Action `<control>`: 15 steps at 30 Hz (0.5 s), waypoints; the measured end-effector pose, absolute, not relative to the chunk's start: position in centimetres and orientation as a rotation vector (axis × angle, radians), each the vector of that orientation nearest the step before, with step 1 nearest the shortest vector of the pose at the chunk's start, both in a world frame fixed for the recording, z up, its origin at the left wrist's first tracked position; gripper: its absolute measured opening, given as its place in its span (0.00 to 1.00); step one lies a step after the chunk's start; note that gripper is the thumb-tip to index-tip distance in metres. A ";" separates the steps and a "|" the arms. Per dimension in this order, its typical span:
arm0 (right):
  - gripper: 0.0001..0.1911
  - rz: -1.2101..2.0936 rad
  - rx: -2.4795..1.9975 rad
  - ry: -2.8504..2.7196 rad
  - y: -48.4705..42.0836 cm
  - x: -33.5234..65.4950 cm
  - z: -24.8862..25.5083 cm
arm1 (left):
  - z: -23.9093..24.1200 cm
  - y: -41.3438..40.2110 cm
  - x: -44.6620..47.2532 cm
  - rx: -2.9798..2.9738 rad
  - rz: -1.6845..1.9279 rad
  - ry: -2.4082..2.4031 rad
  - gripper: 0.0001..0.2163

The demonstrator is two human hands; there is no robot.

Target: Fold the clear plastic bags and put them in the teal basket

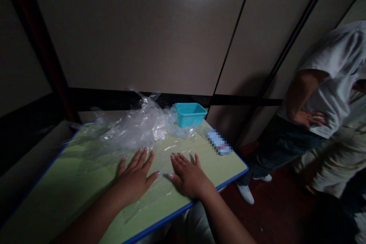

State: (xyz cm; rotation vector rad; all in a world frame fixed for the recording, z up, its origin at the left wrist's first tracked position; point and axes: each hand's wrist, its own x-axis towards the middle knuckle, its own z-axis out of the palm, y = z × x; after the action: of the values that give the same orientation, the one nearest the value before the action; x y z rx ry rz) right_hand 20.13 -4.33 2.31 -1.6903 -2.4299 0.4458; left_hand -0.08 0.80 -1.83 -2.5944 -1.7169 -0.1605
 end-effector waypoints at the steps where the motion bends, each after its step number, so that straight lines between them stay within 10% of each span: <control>1: 0.31 0.447 -1.725 -2.404 -4.3 20.6 2.3 | -1.9 0.8 -0.1 -2.596 -0.169 -1.713 0.30; 15: 0.32 0.303 -1.919 -2.179 -4.1 22.6 1.5 | -1.2 0.7 -0.2 -2.666 -0.194 -1.755 0.40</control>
State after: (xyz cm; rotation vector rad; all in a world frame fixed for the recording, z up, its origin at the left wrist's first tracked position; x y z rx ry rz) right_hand 22.60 -4.13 1.51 -1.9189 -2.1785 0.3034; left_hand -0.15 0.67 -1.23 -2.6665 -1.7546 -0.1941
